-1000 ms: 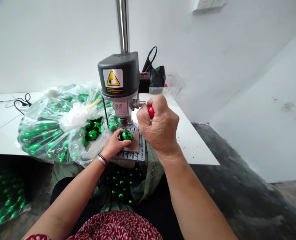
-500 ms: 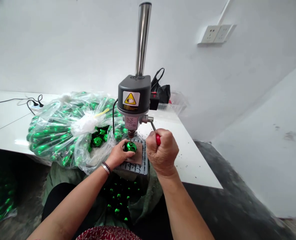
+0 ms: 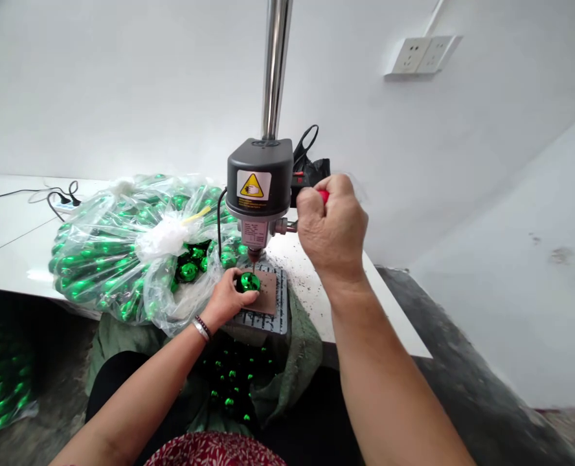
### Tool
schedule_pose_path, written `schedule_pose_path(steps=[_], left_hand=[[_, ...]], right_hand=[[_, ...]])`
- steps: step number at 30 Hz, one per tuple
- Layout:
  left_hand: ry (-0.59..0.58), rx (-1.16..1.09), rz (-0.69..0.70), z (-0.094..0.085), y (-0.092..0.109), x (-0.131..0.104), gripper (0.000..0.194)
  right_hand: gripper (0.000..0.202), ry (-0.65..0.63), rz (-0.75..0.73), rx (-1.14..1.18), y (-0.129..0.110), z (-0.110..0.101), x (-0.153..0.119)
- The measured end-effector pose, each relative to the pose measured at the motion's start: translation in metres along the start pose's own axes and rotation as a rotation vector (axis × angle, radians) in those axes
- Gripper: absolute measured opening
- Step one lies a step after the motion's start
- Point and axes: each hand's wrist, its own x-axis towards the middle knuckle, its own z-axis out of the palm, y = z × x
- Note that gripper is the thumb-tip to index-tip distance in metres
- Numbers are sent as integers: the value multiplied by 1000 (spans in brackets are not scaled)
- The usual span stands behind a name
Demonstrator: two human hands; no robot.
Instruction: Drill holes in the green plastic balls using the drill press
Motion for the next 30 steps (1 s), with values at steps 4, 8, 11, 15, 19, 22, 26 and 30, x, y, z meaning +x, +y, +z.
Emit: schedule_pose_path(steps=[4,8,11,15,19,22,26,30], left_hand=[[-160,38,83,-35,3,-32,51],[-230,88,106,-76,0,-48,49],[-45,253,106,-97,-11,-30,38],[69,721,10,-113,-31,16,43],[-55,868,-100,-114,-45,44,40],[-67,918,-81,-112,-50,46,46],[18,756,-40,-114,-45,34,51],[-42,65,-18,-119,-31,10,53]], right_hand=[[12,-36,93,-19,-9,-1,9],[10,-10,103,-39,-8,1,4],[11,16,64,-37,-8,1,3],[12,24,15,-48,-6,1,3],[11,36,-6,-28,-3,2,3],[10,43,5,-21,-3,3,3],[9,44,8,-21,-3,4,3],[7,37,-13,-29,-3,3,2]])
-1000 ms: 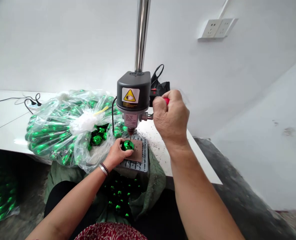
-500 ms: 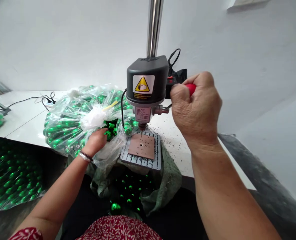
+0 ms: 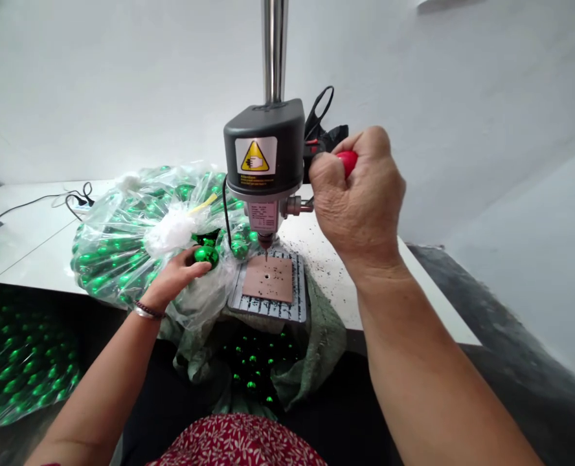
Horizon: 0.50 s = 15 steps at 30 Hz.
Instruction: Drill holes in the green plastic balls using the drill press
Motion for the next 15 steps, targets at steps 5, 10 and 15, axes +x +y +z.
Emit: schedule_pose_path(steps=[5,10,15], left_hand=[[-300,-797,-24,19,12,-27,67],[-296,-867,-69,50,19,-31,80],[-303,-613,-33,70,21,-24,69]], right_hand=[[8,-4,-14,35,0,-1,-1],[10,-52,16,63,-1,-2,-1],[11,-88,30,48,-2,-2,0]])
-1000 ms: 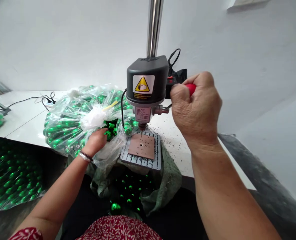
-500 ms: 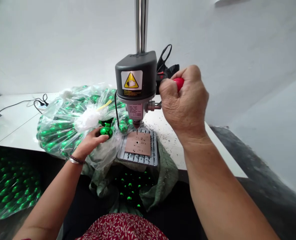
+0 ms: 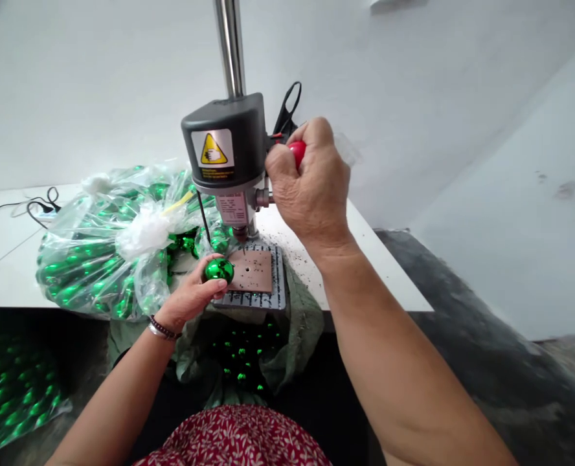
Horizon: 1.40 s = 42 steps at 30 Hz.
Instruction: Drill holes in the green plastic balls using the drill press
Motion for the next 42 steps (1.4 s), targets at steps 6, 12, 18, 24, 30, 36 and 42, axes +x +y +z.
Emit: schedule_pose_path(steps=[6,12,18,24,30,36,42], left_hand=[[77,257,10,9,-3,21,61],[106,372,20,12,-6,38,51],[124,584,105,13,-8,45,46],[134,738,90,21,2,50,59],[61,738,64,24,10,53,61],[56,644,13,22,6,52,62],[70,640,24,25,5,51,66]], right_hand=[[14,-45,31,19,-3,-2,0],[13,-31,22,65,-2,-3,0],[14,-5,-8,38,0,-3,2],[12,-17,-22,86,2,-4,2],[11,-55,5,206,2,-3,1],[11,-19,-53,158,4,-3,-3],[15,45,-141,83,17,-3,-17]])
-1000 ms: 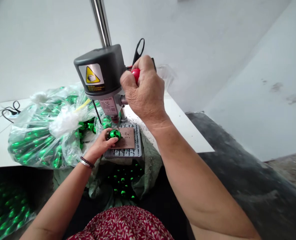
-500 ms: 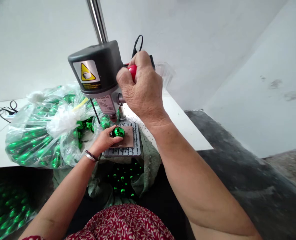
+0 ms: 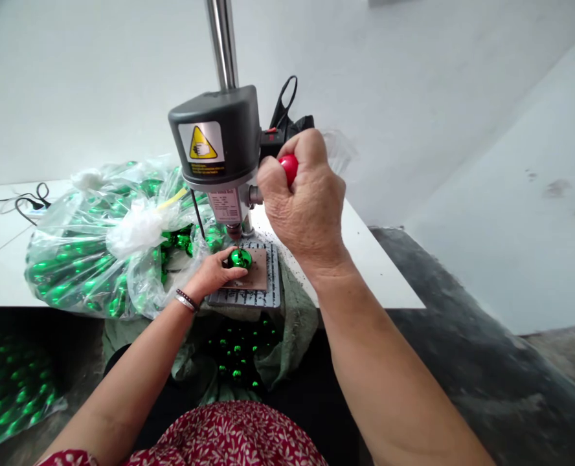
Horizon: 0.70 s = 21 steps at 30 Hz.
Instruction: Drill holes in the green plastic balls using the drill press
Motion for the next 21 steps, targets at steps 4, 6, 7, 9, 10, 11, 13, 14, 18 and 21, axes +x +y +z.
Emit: schedule_pose_path(steps=[4,6,7,9,10,11,13,14,18,21], left_hand=[[-2,24,31,2,1,0,58],[5,30,42,2,0,0,58],[7,31,47,3,-1,0,59],[6,29,55,3,-3,0,59],[3,25,56,3,-3,0,58],[3,21,53,3,-4,0,58],[7,14,41,3,-4,0,60],[10,12,36,3,-3,0,62],[20,12,32,4,-3,-1,62],[28,17,38,4,-3,-1,62]], right_hand=[[16,-12,-47,-12,3,0,-3],[15,-10,-42,-22,2,-1,-2],[15,-11,-34,-29,2,-1,-1],[14,-10,-21,-47,0,-1,0],[14,-5,-17,-53,-1,-1,0],[14,2,-14,-56,-2,-1,1],[14,20,-8,-51,-2,-1,1],[14,27,-4,-45,-3,-1,0],[14,22,-2,-37,-2,-3,-8],[12,11,-22,-57,-1,-5,-20]])
